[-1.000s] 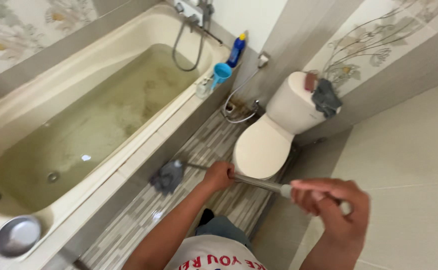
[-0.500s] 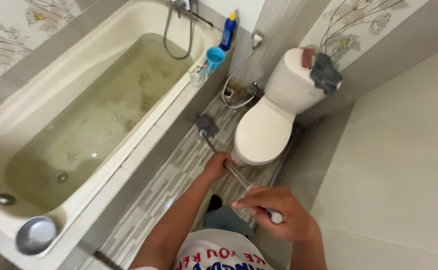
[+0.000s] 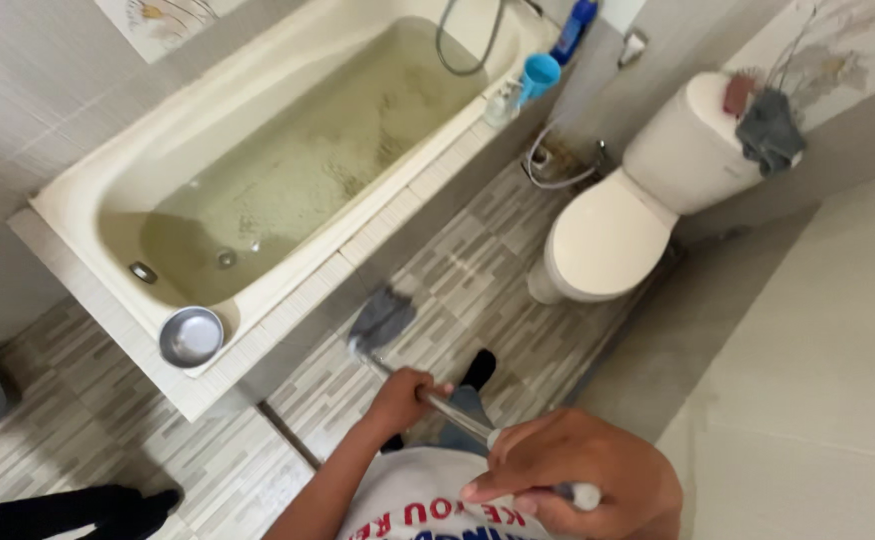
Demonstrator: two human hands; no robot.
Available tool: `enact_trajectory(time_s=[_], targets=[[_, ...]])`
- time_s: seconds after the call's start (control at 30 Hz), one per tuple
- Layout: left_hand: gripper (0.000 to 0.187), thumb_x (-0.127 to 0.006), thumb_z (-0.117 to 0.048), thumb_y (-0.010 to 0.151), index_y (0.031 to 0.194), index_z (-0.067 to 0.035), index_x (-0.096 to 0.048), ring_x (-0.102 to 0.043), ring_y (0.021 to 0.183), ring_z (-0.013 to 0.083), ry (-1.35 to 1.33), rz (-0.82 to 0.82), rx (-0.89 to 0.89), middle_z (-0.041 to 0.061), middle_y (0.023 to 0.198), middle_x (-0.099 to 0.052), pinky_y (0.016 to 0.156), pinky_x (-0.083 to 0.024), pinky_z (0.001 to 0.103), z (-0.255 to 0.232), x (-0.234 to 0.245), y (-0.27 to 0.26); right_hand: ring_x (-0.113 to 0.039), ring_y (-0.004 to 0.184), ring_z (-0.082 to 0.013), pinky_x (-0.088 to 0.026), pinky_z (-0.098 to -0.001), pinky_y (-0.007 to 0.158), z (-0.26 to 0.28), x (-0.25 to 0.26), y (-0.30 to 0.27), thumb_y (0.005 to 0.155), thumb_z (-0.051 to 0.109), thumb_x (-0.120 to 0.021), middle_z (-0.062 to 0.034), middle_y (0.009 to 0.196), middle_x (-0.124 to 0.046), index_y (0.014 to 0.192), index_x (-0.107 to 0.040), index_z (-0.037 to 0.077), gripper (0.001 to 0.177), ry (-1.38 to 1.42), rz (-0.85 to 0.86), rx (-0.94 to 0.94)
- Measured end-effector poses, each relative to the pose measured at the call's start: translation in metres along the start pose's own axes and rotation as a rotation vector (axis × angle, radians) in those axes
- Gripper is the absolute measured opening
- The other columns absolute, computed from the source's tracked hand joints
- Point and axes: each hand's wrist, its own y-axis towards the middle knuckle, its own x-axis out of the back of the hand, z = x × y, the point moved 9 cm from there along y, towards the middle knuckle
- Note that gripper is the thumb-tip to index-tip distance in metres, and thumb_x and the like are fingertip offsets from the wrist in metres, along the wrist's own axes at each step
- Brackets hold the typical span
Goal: The person uses a squeegee to push water and foam across the tiled floor of a bathroom, moving the liquid from the area next to the toilet toward the bathtub drain.
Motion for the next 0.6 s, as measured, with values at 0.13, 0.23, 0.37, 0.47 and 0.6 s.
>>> enact_trajectory(time_s=[0.13,0.23,0.37,0.47,0.6], targets=[[0.049,-0.08,-0.031,0.085,0.059,-0.001,-0.052,-0.045,0.057,0.0412,0.052,-0.073,0.185,0.022,0.059,-0.05,0.055,-0.04,0.048,0.013,0.017,-0.015,-0.067,0.064,-0.0225,-0.055,-0.0364,0.067,-0.013,0.023,-0.005,0.088,-0.009,-0.063,-0.0178,0.082,-0.075,0.115,-0.077,-0.01,0.031,-0.013,-0.245,-0.02],[0.055,-0.078,-0.042,0.088,0.058,-0.001,-0.056,-0.053,0.06,0.0411,0.063,-0.132,0.255,0.022,0.062,-0.056,0.058,-0.043,0.048,0.015,0.023,-0.013,-0.066,0.061,-0.0183,-0.057,-0.0342,0.065,-0.026,0.037,-0.012,0.083,-0.01,-0.059,-0.0192,0.084,-0.077,0.111,-0.077,-0.011,0.033,-0.036,-0.368,0.003],[0.044,-0.077,-0.043,0.086,0.065,-0.006,-0.066,-0.064,0.071,0.039,0.098,-0.145,0.262,0.018,0.073,-0.066,0.065,-0.05,0.047,0.019,0.009,0.012,-0.064,0.058,-0.0177,-0.052,-0.0312,0.055,-0.044,0.063,-0.033,0.083,-0.01,-0.054,-0.0186,0.077,-0.076,0.108,-0.077,-0.013,0.034,-0.011,-0.485,-0.083],[0.024,-0.078,-0.031,0.078,0.072,-0.009,-0.073,-0.068,0.079,0.0359,0.152,-0.119,0.217,0.013,0.081,-0.071,0.068,-0.054,0.047,0.009,-0.01,0.05,-0.059,0.057,-0.0186,-0.051,-0.0346,0.057,-0.041,0.099,-0.058,0.084,-0.012,-0.052,-0.0174,0.069,-0.073,0.109,-0.076,-0.015,0.035,-0.103,-0.631,-0.12],[0.016,-0.081,-0.026,0.074,0.083,-0.015,-0.076,-0.071,0.082,0.0322,0.119,-0.013,0.171,0.01,0.084,-0.074,0.073,-0.055,0.045,-0.025,-0.038,0.123,-0.054,0.062,-0.0195,-0.055,-0.0425,0.07,-0.011,0.136,-0.083,0.091,-0.011,-0.05,-0.0077,0.064,-0.055,0.12,-0.072,-0.016,0.036,-0.109,-0.734,0.039]])
